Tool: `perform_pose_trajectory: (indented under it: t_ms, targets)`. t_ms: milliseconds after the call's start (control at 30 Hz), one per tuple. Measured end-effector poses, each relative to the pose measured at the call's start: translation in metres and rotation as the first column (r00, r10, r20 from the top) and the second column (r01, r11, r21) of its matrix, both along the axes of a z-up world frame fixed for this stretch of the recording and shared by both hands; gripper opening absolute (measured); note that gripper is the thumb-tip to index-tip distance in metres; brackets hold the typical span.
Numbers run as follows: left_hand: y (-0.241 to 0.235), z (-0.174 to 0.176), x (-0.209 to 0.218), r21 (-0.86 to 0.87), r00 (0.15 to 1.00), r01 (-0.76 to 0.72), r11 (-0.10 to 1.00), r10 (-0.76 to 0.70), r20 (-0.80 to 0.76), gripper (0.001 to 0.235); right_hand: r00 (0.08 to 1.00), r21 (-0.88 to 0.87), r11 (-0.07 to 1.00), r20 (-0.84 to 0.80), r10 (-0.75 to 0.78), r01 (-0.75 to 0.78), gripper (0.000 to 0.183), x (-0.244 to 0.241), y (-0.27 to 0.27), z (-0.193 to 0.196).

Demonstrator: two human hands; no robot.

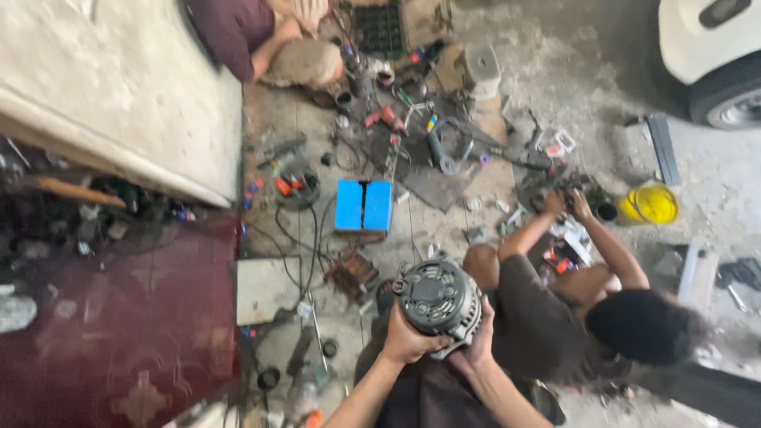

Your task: The person uses a socket wrench to tighten a bolt on an alternator, then connects it to a bench testing rig with a digital voltmeter. They rotate the alternator pulley by hand to spin it and observe the voltage reading, then disconnect and remove the alternator from the rig.

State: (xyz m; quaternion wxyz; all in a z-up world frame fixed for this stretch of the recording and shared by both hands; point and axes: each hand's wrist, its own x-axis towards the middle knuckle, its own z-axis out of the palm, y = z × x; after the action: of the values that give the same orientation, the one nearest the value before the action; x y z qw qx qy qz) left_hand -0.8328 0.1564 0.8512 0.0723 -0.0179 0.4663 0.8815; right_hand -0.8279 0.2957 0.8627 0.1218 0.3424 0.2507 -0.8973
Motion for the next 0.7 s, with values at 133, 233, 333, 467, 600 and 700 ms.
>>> perform_pose_trajectory:
  t_ms: [133, 233, 333, 467, 600, 700]
  targets:
    - [-0.037, -0.011, -0.050, -0.237, 0.997, 0.074, 0.969, -0.079, -0.011, 0.102, 0.997, -0.095, 0.994, 0.062, -0.055, 0.061, 0.072, -0.034, -0.030, 0.002]
    - [-0.048, -0.021, -0.080, -0.179, 0.999, 0.009, 0.984, -0.015, -0.032, 0.103, 0.999, -0.123, 0.991, -0.016, -0.048, 0.045, 0.070, -0.060, -0.040, -0.002]
    - [-0.056, -0.037, -0.101, -0.001, 1.000, -0.003, 1.000, 0.003, -0.008, 0.105, 0.992, -0.134, 0.989, -0.119, 0.041, -0.057, 0.069, -0.079, -0.039, -0.012]
    - [-0.080, -0.061, -0.123, 0.136, 0.997, -0.022, 0.990, 0.011, 0.077, 0.102, 0.920, -0.068, 0.947, -0.268, 0.285, -0.313, 0.064, -0.088, -0.033, -0.024]
    - [-0.098, -0.094, -0.132, 0.411, 0.971, -0.052, 0.910, -0.051, 0.234, 0.094, 0.814, 0.117, 0.882, -0.346, 0.467, -0.456, 0.064, -0.101, -0.012, -0.044]
    - [-0.100, -0.121, -0.134, 0.571, 0.916, -0.152, 0.807, -0.102, 0.388, 0.085, 0.869, 0.046, 0.900, -0.244, 0.430, -0.433, 0.061, -0.115, 0.005, -0.065]
